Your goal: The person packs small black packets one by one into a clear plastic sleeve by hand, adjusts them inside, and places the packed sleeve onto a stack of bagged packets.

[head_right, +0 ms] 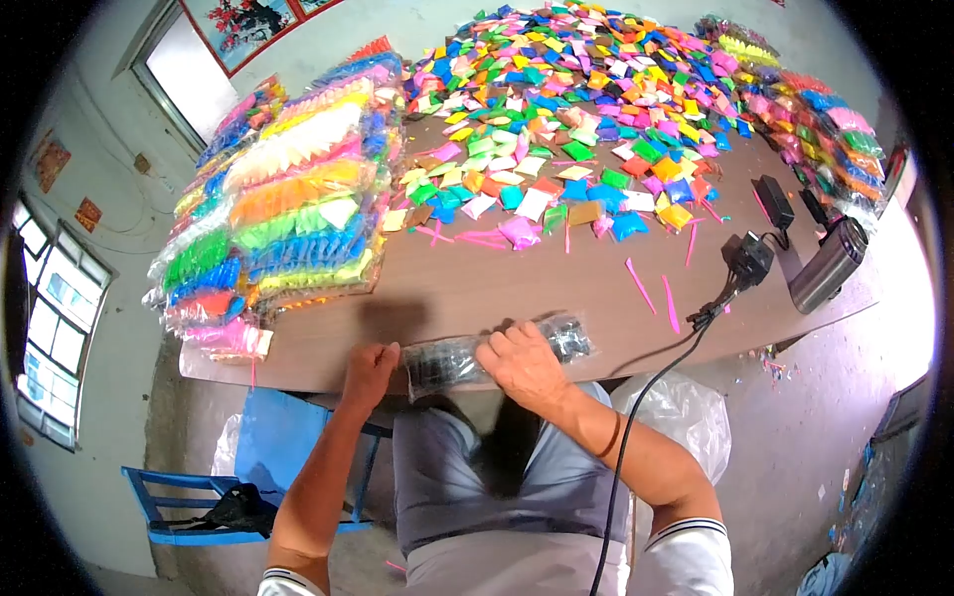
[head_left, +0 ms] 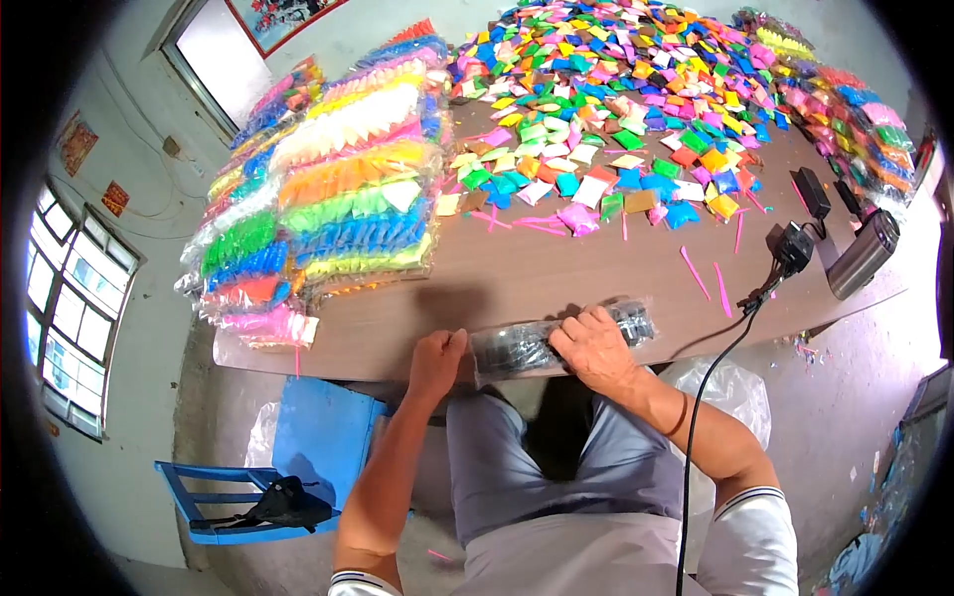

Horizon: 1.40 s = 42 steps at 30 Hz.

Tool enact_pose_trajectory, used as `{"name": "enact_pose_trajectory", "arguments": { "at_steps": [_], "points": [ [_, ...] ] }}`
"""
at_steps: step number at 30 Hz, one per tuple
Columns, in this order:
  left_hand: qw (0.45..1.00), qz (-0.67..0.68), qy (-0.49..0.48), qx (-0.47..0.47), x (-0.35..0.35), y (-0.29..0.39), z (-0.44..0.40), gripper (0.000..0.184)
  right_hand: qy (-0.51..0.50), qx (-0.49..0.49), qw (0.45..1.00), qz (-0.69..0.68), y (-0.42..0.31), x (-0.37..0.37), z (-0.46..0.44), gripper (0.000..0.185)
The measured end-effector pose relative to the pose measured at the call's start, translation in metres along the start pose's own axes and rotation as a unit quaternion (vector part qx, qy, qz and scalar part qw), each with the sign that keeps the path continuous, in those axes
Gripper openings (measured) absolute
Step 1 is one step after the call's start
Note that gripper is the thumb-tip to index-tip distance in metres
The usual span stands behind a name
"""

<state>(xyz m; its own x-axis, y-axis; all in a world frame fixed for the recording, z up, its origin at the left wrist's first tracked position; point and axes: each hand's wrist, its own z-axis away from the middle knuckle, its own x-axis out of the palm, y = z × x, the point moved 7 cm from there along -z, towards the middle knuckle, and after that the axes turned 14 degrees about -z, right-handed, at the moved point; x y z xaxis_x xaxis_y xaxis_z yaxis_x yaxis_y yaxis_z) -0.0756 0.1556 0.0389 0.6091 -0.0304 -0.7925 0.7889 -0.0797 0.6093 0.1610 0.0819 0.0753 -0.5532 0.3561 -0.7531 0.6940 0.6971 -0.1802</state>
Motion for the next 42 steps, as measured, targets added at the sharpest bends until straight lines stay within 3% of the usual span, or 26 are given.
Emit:
{"name": "enact_pose_trajectory", "arguments": {
  "at_steps": [2,8,11,13,18,22,24,25,27,28,30,34,38,40,42],
  "points": [
    [0.995,-0.069,0.028,0.060,0.001,0.003,0.006,0.043,0.002,0.003,1.000,0.005,-0.001,0.001,0.002,0.009],
    [0.981,-0.136,0.121,0.068,0.013,0.006,0.017,0.040,-0.011,0.007,1.000,-0.007,-0.007,-0.010,-0.003,0.026],
    [0.981,-0.110,0.141,0.070,0.017,0.004,0.023,0.038,-0.089,0.067,0.992,-0.055,-0.011,-0.007,0.000,0.035],
    [0.982,-0.108,0.139,0.067,0.019,0.002,0.024,0.038,-0.041,0.071,0.995,-0.055,-0.016,-0.014,0.005,0.035],
    [0.989,-0.064,0.123,0.059,-0.004,-0.012,0.028,0.035,-0.049,0.072,0.996,-0.006,-0.016,0.001,0.013,0.034],
    [0.979,-0.056,0.183,0.072,-0.032,0.020,0.039,0.025,-0.031,0.067,0.997,0.005,-0.018,0.003,0.013,0.034],
    [0.954,-0.057,0.231,0.183,-0.036,0.076,0.050,0.020,-0.023,0.062,0.998,0.009,-0.019,0.004,0.013,0.033],
    [0.954,-0.056,0.232,0.182,-0.028,0.087,0.048,0.020,-0.014,0.058,0.998,0.013,-0.020,0.003,0.013,0.033],
    [0.907,-0.072,0.261,0.324,-0.010,0.127,0.057,0.016,-0.011,0.063,0.998,0.006,-0.021,0.002,0.012,0.032],
    [0.906,-0.069,0.260,0.327,0.001,0.133,0.057,0.016,-0.007,0.069,0.998,-0.003,-0.021,0.000,0.014,0.031],
    [0.940,-0.057,0.150,0.302,0.040,0.131,0.043,0.013,-0.007,0.075,0.997,0.000,-0.018,0.004,0.020,0.031],
    [0.915,-0.129,0.207,0.321,0.062,0.118,0.056,0.011,0.048,0.080,0.995,-0.026,-0.012,0.001,0.029,0.030],
    [0.901,-0.148,0.196,0.358,0.070,0.113,0.075,0.017,0.069,0.094,0.989,-0.086,-0.006,-0.007,0.037,0.033],
    [0.902,-0.133,0.189,0.364,0.066,0.120,0.077,0.020,0.069,0.082,0.977,-0.182,-0.001,-0.014,0.042,0.031],
    [0.915,-0.125,0.186,0.336,0.067,0.118,0.076,0.016,0.090,0.083,0.968,-0.219,0.003,-0.025,0.047,0.027]
  ]
}}
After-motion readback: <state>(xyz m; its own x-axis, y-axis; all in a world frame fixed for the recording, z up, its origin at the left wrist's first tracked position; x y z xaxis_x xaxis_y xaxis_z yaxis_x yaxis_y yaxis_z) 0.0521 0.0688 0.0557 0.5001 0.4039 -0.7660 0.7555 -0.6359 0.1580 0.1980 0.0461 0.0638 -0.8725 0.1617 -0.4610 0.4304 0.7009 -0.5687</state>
